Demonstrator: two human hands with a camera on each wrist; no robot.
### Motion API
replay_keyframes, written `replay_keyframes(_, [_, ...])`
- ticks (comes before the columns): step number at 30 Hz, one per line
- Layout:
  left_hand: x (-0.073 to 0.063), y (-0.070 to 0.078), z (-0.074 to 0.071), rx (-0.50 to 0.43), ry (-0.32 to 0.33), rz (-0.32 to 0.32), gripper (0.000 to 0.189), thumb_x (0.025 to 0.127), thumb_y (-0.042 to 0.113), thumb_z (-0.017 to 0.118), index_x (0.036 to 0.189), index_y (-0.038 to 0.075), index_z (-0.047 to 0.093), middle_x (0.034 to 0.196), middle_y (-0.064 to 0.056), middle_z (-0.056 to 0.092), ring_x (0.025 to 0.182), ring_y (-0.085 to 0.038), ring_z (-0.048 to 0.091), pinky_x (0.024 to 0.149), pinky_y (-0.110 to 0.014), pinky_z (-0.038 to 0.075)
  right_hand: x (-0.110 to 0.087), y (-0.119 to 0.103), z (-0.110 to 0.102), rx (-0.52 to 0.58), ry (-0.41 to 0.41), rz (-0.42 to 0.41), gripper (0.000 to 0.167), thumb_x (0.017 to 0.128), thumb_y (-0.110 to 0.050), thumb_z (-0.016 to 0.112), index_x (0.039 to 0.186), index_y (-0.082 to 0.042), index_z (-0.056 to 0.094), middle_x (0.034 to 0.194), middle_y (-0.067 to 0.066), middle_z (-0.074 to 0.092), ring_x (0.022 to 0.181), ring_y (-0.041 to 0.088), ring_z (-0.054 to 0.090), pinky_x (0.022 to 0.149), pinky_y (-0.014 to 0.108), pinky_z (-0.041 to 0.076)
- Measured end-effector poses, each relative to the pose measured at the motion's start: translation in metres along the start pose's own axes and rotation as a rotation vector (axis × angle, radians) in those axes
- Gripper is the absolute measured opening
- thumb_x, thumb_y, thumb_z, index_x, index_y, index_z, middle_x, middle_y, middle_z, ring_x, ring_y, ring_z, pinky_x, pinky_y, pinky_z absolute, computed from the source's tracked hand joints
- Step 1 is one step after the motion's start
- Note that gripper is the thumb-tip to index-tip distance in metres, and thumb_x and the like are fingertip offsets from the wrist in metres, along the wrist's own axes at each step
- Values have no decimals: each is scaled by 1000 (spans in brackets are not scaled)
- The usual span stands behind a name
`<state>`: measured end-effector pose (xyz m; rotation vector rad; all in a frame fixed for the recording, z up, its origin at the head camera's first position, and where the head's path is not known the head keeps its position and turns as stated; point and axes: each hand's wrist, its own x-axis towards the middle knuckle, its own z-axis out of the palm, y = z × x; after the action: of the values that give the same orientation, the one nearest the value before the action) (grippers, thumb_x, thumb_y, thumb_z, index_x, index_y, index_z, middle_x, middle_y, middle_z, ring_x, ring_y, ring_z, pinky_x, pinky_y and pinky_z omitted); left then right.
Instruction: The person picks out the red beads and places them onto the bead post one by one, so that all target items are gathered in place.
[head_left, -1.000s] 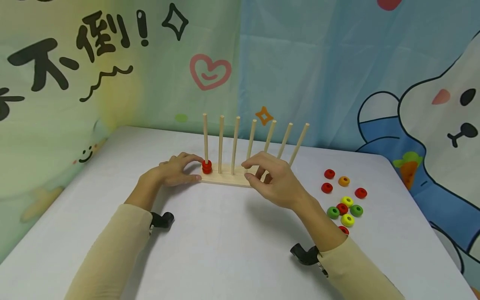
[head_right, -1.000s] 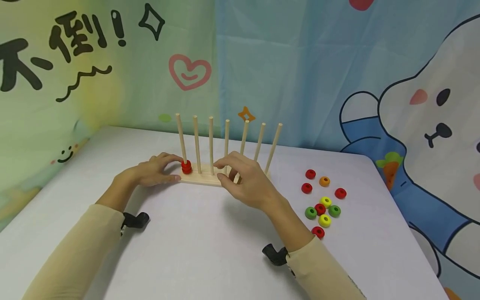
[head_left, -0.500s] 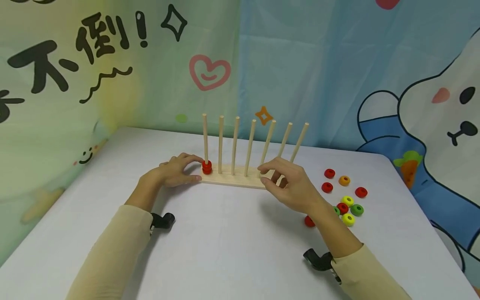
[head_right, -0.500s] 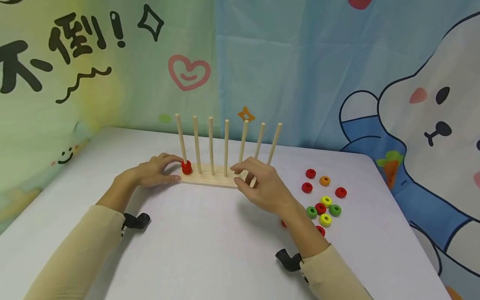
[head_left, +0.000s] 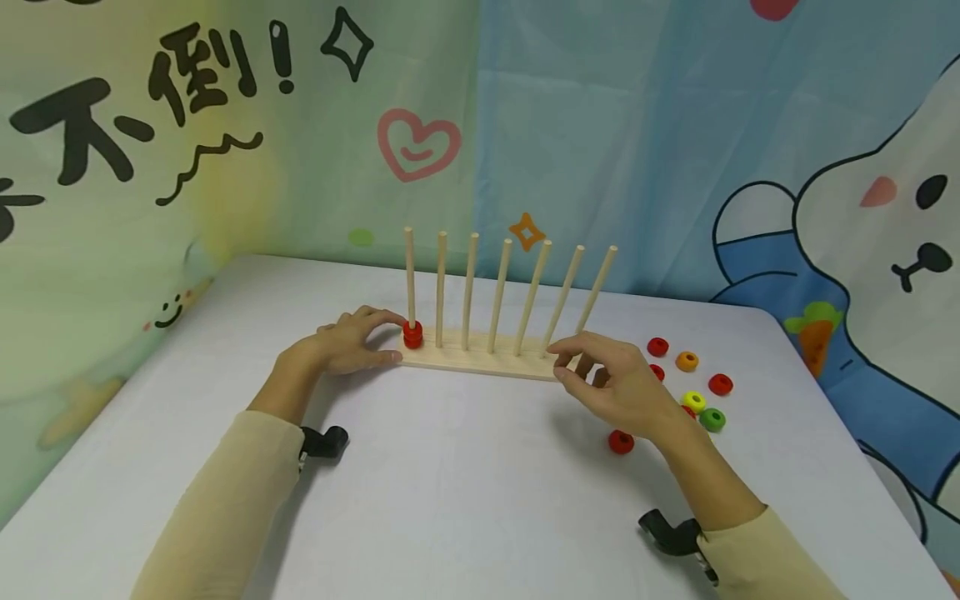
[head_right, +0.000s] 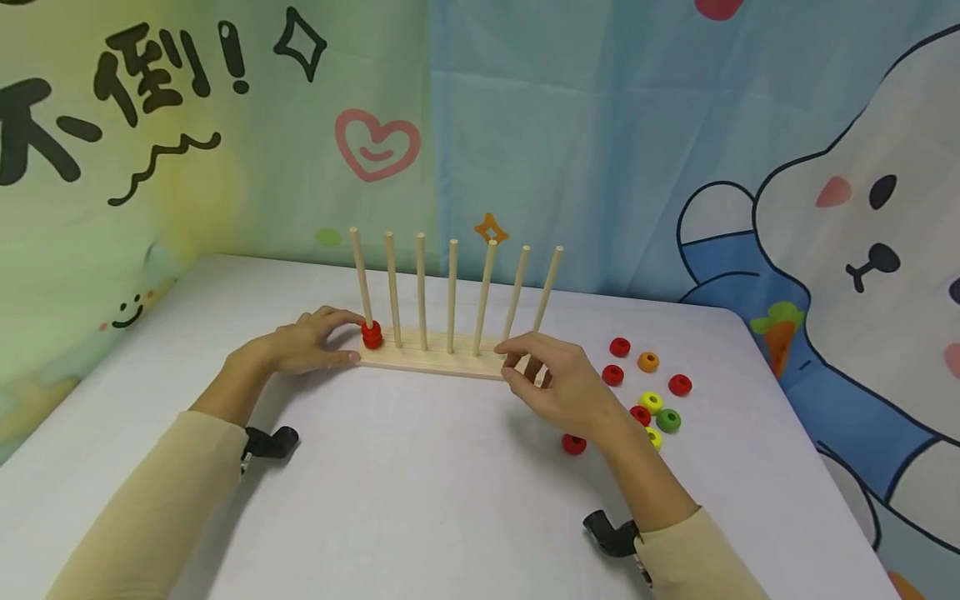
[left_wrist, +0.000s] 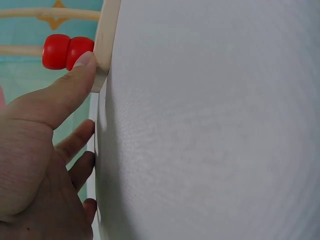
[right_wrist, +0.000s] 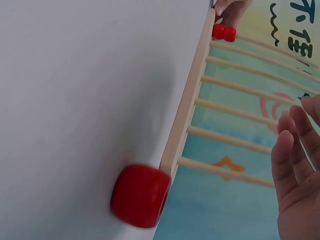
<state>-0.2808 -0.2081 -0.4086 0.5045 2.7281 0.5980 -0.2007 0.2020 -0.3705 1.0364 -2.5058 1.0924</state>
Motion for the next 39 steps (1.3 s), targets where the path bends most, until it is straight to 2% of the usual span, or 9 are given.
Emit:
replay_keyframes(12, [-1, 2, -2, -7, 0, 3, 64, 96, 53, 66, 153, 33, 43, 160, -16, 34, 136, -44, 40, 106, -77, 27, -15, 5, -14, -69, -96, 110, 33, 92, -9, 75, 122, -24, 68, 105, -9, 69, 80, 7, 63, 63, 29, 57])
replay_keyframes(24, [0, 3, -5, -1, 4, 4, 64, 95, 54, 66, 152, 34, 44, 160, -15, 34, 136, -43, 40, 107, -76, 28, -26, 12, -28, -66, -130, 124, 33, 91, -6, 77, 121, -18, 69, 103, -8, 68, 79, 7, 63, 61, 29, 57])
replay_keyframes(28, [1, 1, -4, -2, 4, 4, 65, 95, 54, 66, 152, 34, 43, 160, -16, 34, 135, -43, 40, 106, -77, 27, -29, 14, -30, -71, -157, 139, 33, 90, -9, 78, 121, -16, 69, 104, -2, 69, 81, 8, 64, 63, 29, 58])
replay_keyframes(36, [-2, -1, 1, -8, 8, 4, 64, 95, 54, 66, 152, 35, 44, 159, -15, 36, 134, -41, 41, 106, -75, 29, -41, 19, -30, -75, -178, 178, 32, 90, -16, 80, 119, -24, 69, 104, 1, 70, 82, 6, 65, 64, 28, 58])
replay_keyframes(39, [-2, -1, 1, -4, 14, 5, 64, 95, 53, 67, 152, 34, 44, 159, -15, 36, 133, -42, 42, 106, -75, 29, -43, 20, -31, -88, -181, 196, 33, 89, -17, 82, 119, -24, 69, 104, 1, 70, 81, 5, 65, 64, 28, 58])
